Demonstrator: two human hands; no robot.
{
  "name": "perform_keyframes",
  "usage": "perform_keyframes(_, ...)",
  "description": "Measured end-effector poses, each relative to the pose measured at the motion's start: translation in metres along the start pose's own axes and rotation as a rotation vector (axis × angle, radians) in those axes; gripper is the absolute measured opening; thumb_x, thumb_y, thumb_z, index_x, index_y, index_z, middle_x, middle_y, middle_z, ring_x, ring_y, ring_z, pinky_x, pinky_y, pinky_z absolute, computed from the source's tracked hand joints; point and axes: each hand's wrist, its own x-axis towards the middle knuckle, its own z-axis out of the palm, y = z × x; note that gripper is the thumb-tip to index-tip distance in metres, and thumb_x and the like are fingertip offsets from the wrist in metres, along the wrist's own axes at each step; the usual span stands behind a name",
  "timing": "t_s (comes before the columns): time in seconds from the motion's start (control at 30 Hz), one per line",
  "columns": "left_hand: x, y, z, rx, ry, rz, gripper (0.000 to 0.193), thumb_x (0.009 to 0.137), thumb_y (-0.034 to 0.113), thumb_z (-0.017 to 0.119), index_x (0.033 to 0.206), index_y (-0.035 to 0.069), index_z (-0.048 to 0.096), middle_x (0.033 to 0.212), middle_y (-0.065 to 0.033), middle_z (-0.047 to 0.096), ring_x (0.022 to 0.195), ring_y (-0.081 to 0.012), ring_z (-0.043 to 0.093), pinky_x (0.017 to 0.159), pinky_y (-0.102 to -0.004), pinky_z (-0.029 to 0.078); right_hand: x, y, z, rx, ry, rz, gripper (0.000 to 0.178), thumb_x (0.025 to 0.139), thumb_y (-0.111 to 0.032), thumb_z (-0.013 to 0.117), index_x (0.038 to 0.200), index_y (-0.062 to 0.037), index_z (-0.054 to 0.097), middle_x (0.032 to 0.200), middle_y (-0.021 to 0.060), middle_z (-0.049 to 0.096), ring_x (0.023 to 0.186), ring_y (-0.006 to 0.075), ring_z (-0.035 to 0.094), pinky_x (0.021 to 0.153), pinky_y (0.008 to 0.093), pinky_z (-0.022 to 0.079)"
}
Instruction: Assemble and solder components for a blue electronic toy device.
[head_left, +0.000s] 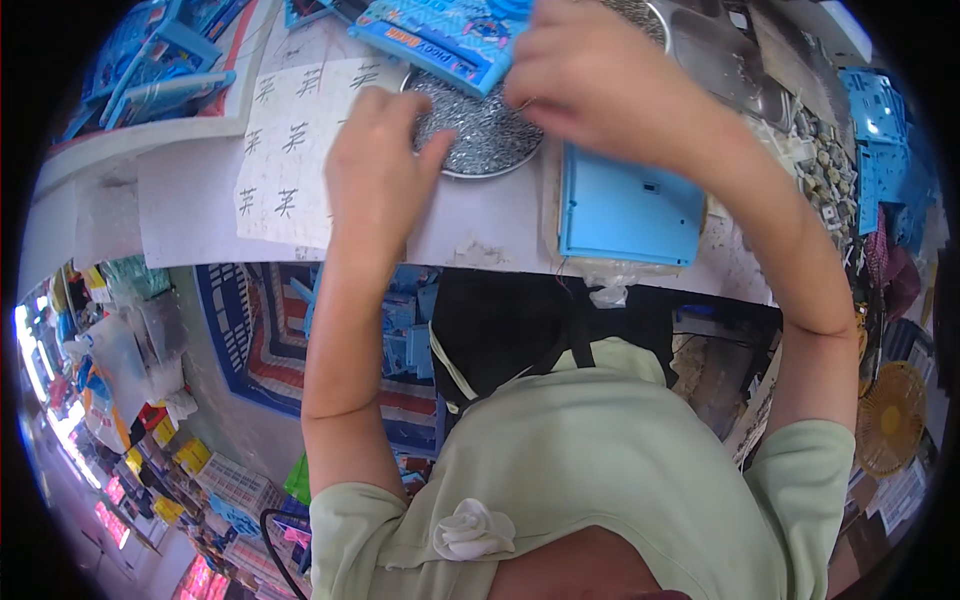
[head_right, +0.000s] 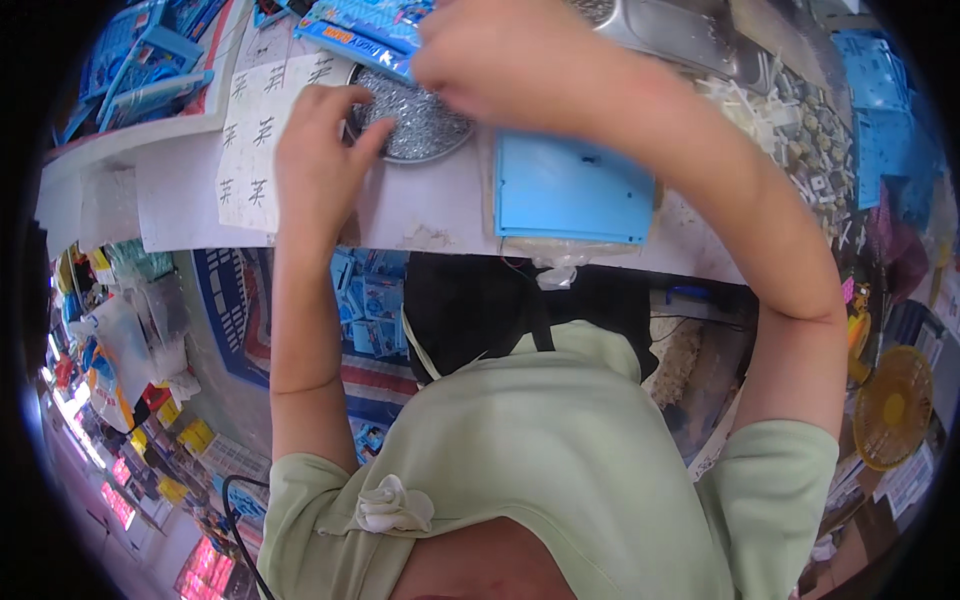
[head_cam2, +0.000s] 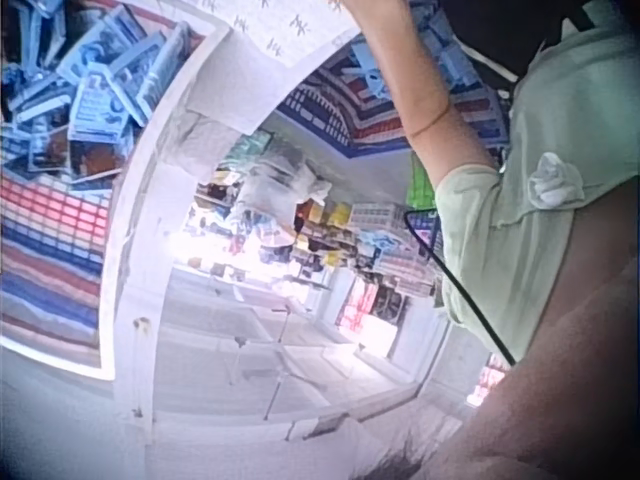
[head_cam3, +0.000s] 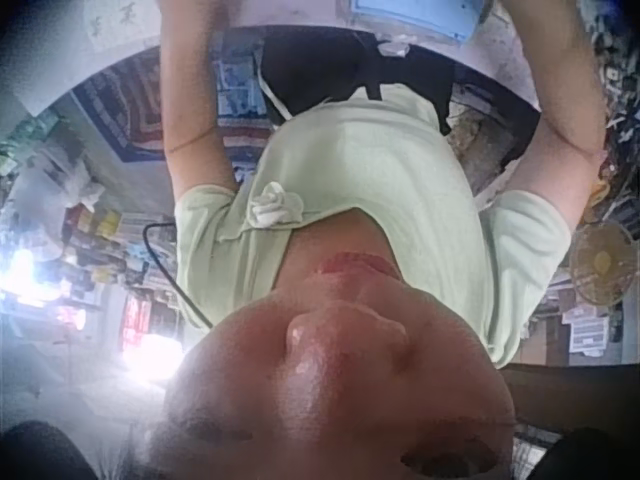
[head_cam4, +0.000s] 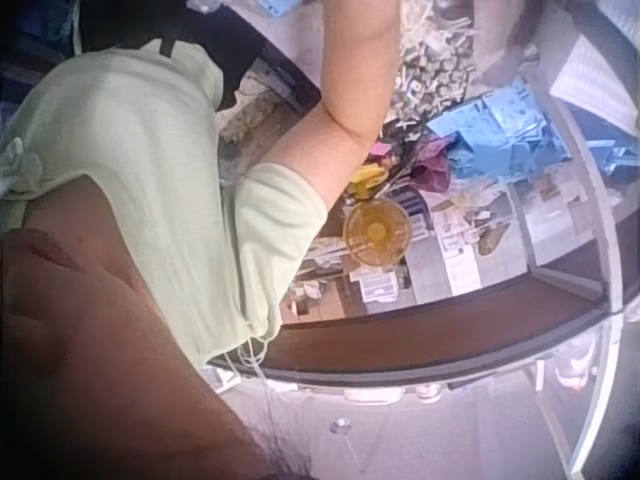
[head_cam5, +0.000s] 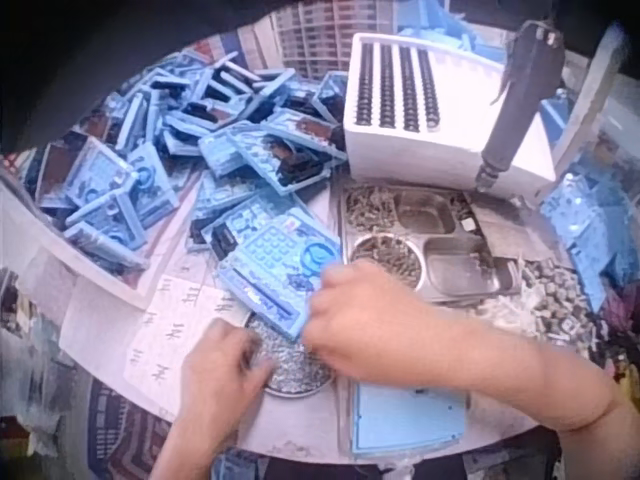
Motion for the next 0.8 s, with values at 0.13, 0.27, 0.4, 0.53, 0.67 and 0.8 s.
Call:
perform_keyframes(0.13,0.001,-0.008,0.012,0.000,-0.045,0.119,0.011,0.087,0.011,0.072,0.095,0.005,0.071,0.085,-0.0112,0.065,0.077,-0.0294,0.065,0.070,-0.0406,0.051,0.016,-0.027,0.046,-0.325,0.093,-0.085,0.005,0.073,-0.015,0.068,0.076,-0.0115,0.070,0.087,-0.0006,0.058,0.099,0.0196,0.055,0.092,0.0373,0.044)
perform_keyframes(0.27,0.000,-0.013,0.018,-0.104,0.042,0.064,0.007,0.085,0.011,0.070,0.090,0.008,0.067,0.086,-0.0111,0.066,0.075,-0.0351,0.064,0.066,-0.0462,0.048,0.017,-0.023,0.069,-0.347,0.161,-0.096,0.005,0.074,-0.015,0.066,0.075,-0.0120,0.070,0.086,-0.0013,0.058,0.099,0.0188,0.056,0.091,0.0371,0.044)
perform_keyframes(0.4,0.000,-0.014,0.015,-0.138,0.048,0.003,0.009,0.089,0.013,0.068,0.090,0.005,0.063,0.084,-0.0136,0.065,0.074,-0.0357,0.064,0.067,-0.0458,0.049,0.025,-0.024,0.067,-0.303,0.164,-0.056,0.005,0.075,-0.016,0.066,0.075,-0.0134,0.070,0.084,-0.0023,0.059,0.097,0.0186,0.056,0.090,0.0360,0.043)
perform_keyframes(0.53,0.001,-0.012,0.009,-0.116,0.020,-0.098,0.016,0.095,0.016,0.063,0.088,0.002,0.060,0.078,-0.0162,0.062,0.070,-0.0334,0.060,0.066,-0.0423,0.047,0.025,-0.023,0.075,-0.398,0.268,-0.002,0.007,0.077,-0.017,0.064,0.075,-0.0135,0.069,0.080,-0.0029,0.060,0.095,0.0185,0.058,0.086,0.0366,0.042)
perform_keyframes(0.67,-0.004,0.000,0.004,-0.177,0.003,-0.179,0.022,0.101,0.017,0.057,0.090,-0.002,0.060,0.078,-0.0156,0.061,0.068,-0.0221,0.055,0.067,-0.0351,0.046,0.009,-0.023,0.044,-0.283,0.281,0.091,0.008,0.084,-0.020,0.064,0.085,-0.0128,0.068,0.081,0.0001,0.062,0.092,0.0205,0.059,0.081,0.0386,0.043)
perform_keyframes(0.8,-0.024,0.016,-0.002,-0.408,-0.014,-0.153,0.013,0.100,0.010,0.060,0.096,-0.001,0.064,0.085,-0.0061,0.064,0.075,-0.0111,0.054,0.070,-0.0273,0.045,-0.065,0.012,-0.027,-0.291,0.311,0.197,0.014,0.085,-0.014,0.068,0.078,-0.0030,0.071,0.075,0.0120,0.068,0.076,0.0289,0.062,0.071,0.0428,0.049)
